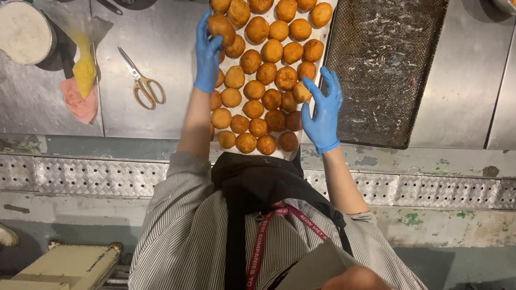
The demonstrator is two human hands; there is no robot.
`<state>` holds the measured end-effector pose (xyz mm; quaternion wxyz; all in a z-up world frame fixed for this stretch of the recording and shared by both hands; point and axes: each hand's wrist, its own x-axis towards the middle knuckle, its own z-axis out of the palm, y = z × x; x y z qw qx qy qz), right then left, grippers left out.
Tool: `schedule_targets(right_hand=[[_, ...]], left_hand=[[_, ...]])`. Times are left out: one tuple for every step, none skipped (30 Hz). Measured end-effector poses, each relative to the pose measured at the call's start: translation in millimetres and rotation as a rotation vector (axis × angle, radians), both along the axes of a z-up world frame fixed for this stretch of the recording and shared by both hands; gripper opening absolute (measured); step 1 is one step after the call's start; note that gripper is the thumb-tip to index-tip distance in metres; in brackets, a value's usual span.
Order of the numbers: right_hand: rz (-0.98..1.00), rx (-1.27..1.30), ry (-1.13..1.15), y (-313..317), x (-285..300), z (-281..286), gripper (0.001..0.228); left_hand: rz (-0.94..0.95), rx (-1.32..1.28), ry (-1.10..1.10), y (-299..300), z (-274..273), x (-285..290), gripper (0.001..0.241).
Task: Filling fried dough balls with custard using a piping bag.
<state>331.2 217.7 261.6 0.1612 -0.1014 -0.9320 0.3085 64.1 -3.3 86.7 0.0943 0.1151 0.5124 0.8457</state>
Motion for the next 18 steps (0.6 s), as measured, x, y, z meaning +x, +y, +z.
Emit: schedule_targets(right_hand=[[-0.005, 0.000, 0.004, -5, -2, 7, 0.058], [0.032, 0.019, 0.029, -9, -4, 13, 0.056], [0.071, 0.038, 0.049, -14, -4, 20, 0.055], [0.068, 0.038, 0.049, -20, -6, 28, 0.055], [0.131, 0.074, 0.088, -25, -8, 36, 0.055], [0.195, 0.109, 0.126, -30, -10, 44, 0.055], [0.192, 0.108, 0.125, -36, -10, 52, 0.055], [0.246, 0.128, 0.156, -41, -11, 60, 0.055], [0.299, 0.149, 0.188, -46, -12, 69, 0.055], [0.296, 0.150, 0.189, -49, -12, 69, 0.055], [0.297, 0.188, 0.184, -51, -10, 70, 0.056], [0.297, 0.226, 0.178, -54, -9, 71, 0.057], [0.297, 0.229, 0.181, -55, -8, 71, 0.057], [0.281, 0.250, 0.185, -56, -6, 71, 0.056], [0.268, 0.269, 0.188, -58, -4, 71, 0.054], [0.271, 0.270, 0.188, -59, -4, 72, 0.054], [0.304, 0.278, 0.191, -61, -4, 73, 0.054], [0.337, 0.287, 0.195, -63, -3, 75, 0.053]], left_hand=[[-0.005, 0.000, 0.004, 0, 25, 19, 0.082], [-0.065, 0.061, 0.038, -1, 49, 39, 0.082], [-0.123, 0.121, 0.067, -3, 73, 61, 0.083], [-0.126, 0.121, 0.067, -1, 90, 76, 0.083], [-0.131, 0.032, 0.163, 0, 106, 92, 0.085], [-0.135, -0.058, 0.258, 1, 122, 108, 0.088], [-0.138, -0.058, 0.257, 1, 128, 119, 0.088], [-0.124, -0.111, 0.324, 1, 135, 130, 0.088], [-0.110, -0.162, 0.394, 1, 141, 139, 0.089], [-0.113, -0.161, 0.396, 0, 149, 144, 0.089], [-0.055, -0.227, 0.491, -1, 157, 149, 0.085], [0.004, -0.292, 0.585, -2, 164, 153, 0.082], [0.005, -0.290, 0.588, -4, 168, 155, 0.082], [0.053, -0.353, 0.660, -5, 171, 157, 0.078], [0.104, -0.419, 0.728, -7, 175, 159, 0.075], [0.108, -0.419, 0.727, -7, 176, 162, 0.075], [0.115, -0.459, 0.751, -8, 178, 165, 0.071], [0.122, -0.498, 0.774, -9, 180, 168, 0.067]])
